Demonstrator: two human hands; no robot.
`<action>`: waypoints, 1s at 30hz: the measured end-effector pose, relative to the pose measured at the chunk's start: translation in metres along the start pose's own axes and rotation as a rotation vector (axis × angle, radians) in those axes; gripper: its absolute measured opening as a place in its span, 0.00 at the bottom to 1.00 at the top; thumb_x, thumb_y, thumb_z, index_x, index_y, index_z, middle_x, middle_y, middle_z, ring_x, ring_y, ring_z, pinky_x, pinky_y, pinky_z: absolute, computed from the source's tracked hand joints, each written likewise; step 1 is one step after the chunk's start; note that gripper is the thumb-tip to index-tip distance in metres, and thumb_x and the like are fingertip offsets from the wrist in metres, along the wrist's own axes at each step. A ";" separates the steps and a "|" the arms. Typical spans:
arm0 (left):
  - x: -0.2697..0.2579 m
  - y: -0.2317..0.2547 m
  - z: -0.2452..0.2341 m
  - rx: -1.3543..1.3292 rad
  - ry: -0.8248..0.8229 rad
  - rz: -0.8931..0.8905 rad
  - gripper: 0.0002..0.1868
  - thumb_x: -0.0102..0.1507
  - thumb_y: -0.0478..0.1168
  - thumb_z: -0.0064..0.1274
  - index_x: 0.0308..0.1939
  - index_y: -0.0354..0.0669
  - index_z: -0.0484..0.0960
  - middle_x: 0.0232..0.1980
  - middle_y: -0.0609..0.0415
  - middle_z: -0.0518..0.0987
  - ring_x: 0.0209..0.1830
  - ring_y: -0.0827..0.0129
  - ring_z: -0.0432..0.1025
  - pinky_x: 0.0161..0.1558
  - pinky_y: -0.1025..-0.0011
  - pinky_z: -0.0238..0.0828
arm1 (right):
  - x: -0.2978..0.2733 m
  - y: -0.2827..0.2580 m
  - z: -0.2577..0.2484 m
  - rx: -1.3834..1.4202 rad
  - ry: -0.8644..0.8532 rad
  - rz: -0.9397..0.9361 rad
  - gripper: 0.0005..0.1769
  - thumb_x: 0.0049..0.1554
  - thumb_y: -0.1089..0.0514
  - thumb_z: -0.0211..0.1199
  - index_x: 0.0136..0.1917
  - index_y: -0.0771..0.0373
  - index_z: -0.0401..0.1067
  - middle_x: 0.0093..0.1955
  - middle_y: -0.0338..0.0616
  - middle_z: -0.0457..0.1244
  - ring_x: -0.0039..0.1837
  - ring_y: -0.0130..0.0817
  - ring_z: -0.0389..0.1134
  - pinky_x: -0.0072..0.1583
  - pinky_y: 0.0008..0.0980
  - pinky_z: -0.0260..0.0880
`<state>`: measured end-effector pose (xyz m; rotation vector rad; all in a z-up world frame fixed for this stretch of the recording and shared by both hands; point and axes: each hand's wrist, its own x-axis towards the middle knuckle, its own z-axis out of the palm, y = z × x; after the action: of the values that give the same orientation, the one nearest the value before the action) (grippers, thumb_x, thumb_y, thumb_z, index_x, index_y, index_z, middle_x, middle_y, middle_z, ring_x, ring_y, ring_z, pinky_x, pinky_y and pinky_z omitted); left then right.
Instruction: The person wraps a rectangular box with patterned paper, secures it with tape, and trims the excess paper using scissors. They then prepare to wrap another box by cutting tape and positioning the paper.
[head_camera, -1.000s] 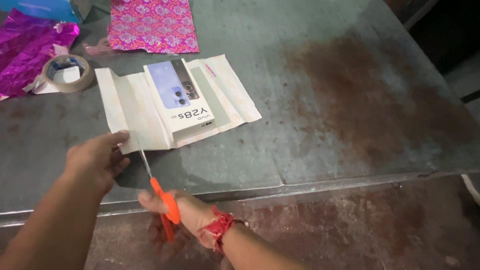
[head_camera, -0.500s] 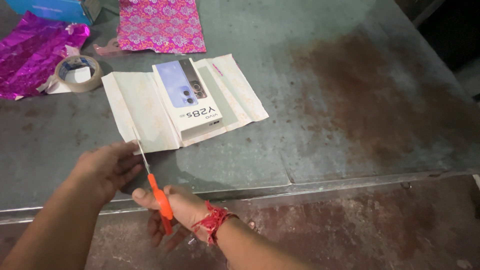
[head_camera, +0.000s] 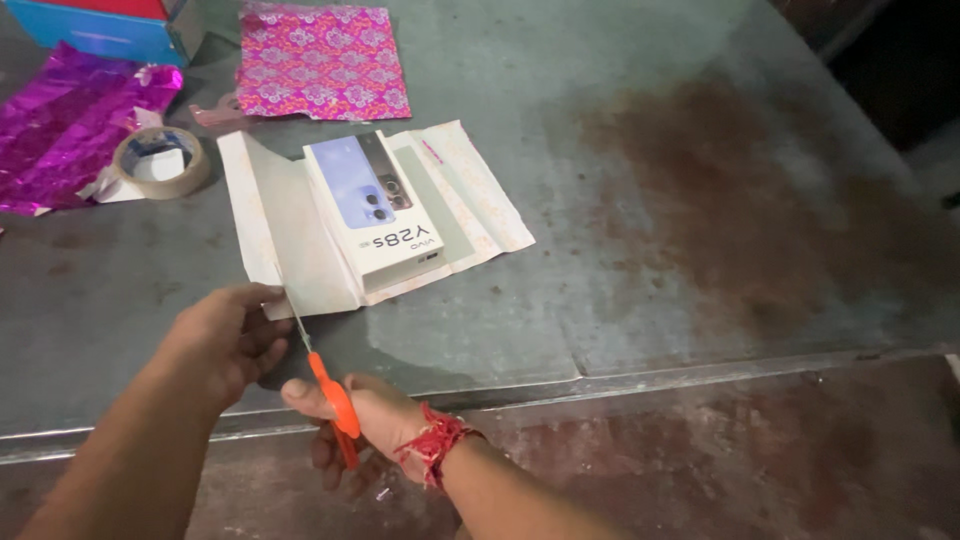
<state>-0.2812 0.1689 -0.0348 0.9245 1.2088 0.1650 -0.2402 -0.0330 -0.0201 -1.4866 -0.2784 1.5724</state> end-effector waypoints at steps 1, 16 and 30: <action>0.000 -0.002 0.002 0.003 -0.009 -0.011 0.07 0.62 0.40 0.58 0.39 0.43 0.78 0.35 0.57 0.75 0.37 0.69 0.74 0.36 0.70 0.71 | -0.001 0.001 -0.003 0.010 0.007 -0.008 0.38 0.54 0.24 0.61 0.55 0.60 0.69 0.35 0.43 0.65 0.34 0.34 0.70 0.33 0.37 0.71; -0.004 -0.012 0.000 0.056 -0.030 0.008 0.08 0.64 0.39 0.60 0.44 0.40 0.81 0.40 0.55 0.79 0.39 0.70 0.74 0.40 0.71 0.71 | -0.009 0.011 -0.018 0.077 -0.022 -0.013 0.38 0.54 0.24 0.62 0.55 0.60 0.66 0.35 0.42 0.65 0.35 0.33 0.69 0.33 0.32 0.68; 0.001 -0.018 -0.001 0.059 -0.022 -0.025 0.09 0.66 0.42 0.54 0.47 0.42 0.80 0.45 0.55 0.80 0.45 0.69 0.74 0.49 0.69 0.70 | -0.008 0.001 -0.011 -0.075 -0.009 -0.065 0.41 0.50 0.22 0.63 0.53 0.63 0.72 0.30 0.42 0.66 0.31 0.31 0.70 0.30 0.31 0.67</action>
<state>-0.2878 0.1582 -0.0481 0.9599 1.2096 0.0996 -0.2322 -0.0442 -0.0176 -1.5134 -0.3916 1.5315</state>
